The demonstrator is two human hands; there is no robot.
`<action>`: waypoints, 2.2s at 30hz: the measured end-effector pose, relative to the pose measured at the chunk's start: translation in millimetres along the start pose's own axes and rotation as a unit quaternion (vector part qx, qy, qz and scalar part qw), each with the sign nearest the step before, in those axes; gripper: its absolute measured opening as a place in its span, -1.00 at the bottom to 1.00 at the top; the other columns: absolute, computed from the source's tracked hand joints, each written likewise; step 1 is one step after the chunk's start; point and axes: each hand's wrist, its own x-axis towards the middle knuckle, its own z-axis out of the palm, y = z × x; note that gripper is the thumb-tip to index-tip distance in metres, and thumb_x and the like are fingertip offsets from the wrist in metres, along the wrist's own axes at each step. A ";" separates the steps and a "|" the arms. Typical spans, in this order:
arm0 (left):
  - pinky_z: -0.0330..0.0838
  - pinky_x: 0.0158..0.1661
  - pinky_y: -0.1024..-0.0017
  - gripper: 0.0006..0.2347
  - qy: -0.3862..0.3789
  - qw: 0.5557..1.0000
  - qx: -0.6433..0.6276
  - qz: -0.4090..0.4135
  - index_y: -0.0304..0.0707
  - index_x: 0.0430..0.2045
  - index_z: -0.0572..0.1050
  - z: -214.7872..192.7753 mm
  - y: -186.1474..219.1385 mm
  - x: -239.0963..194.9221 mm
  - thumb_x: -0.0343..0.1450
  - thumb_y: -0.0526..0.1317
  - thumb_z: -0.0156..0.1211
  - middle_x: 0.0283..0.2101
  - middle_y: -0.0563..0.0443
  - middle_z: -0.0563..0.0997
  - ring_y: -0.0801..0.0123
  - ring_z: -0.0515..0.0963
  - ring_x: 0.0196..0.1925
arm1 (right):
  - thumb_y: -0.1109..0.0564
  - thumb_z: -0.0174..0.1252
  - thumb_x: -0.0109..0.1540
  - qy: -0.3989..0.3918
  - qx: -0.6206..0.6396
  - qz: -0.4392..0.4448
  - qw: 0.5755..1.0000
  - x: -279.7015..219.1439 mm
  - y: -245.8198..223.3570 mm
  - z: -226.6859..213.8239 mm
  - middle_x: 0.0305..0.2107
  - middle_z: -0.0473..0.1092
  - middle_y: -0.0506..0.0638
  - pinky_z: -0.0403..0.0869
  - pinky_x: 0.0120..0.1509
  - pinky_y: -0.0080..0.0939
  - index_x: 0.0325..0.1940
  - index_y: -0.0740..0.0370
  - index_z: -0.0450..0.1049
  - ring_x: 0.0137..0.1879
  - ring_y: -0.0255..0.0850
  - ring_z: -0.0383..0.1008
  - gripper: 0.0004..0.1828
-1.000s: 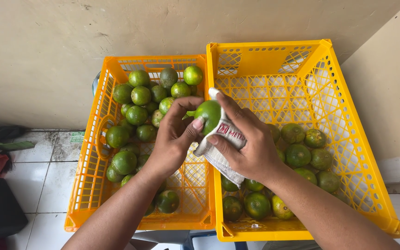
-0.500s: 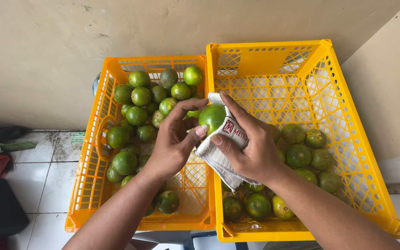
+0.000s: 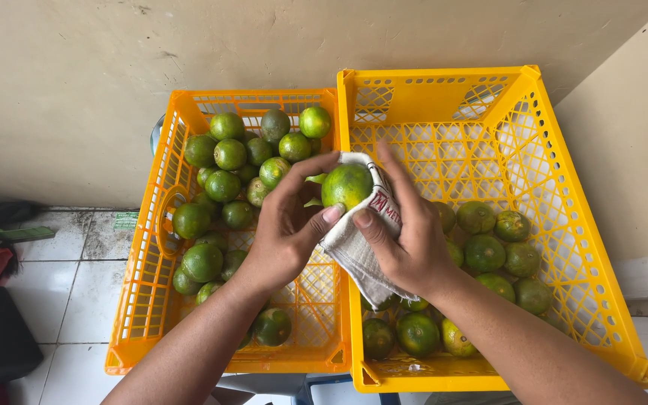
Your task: The person wipes green limes one by one with a white cloth, transferring each from a left yellow crate to a right yellow crate. The person rotates each lime while wiping its surface before placing it in the second crate.
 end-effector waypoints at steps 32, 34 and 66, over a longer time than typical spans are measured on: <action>0.61 -0.05 -0.08 -0.66 0.048 0.999 0.013 -0.020 -0.45 0.19 0.37 -0.6 -13.6 4.5 0.52 -0.29 0.06 0.02 -0.43 0.53 -0.08 0.59 0.01 | 0.06 0.04 0.39 0.044 -0.141 -0.069 0.987 11.3 -19.8 -6.0 0.26 0.35 0.39 0.46 0.08 0.07 0.32 0.26 0.41 0.09 0.19 0.46 -0.56; 0.65 -0.13 -0.02 -0.67 0.080 0.996 0.026 -0.026 -0.46 0.19 0.34 -3.9 -7.7 6.1 0.55 -0.25 -0.01 0.02 -0.50 0.50 -0.13 0.61 -0.05 | 0.08 0.01 0.40 0.082 -0.172 -0.089 0.978 9.2 -20.0 -10.0 0.27 0.35 0.38 0.42 0.16 0.12 0.29 0.26 0.44 0.12 0.22 0.43 -0.60; 0.58 -0.14 0.18 -0.53 0.014 0.996 0.062 -0.057 -0.38 0.15 0.35 2.2 -7.0 5.7 0.56 0.06 -0.22 0.01 -0.30 0.47 0.14 0.49 0.01 | 0.01 0.23 0.27 -0.077 0.058 0.114 0.989 23.4 9.3 -25.6 -0.09 0.48 0.31 0.65 -0.15 -0.14 0.26 0.37 0.36 -0.10 0.05 0.59 -0.44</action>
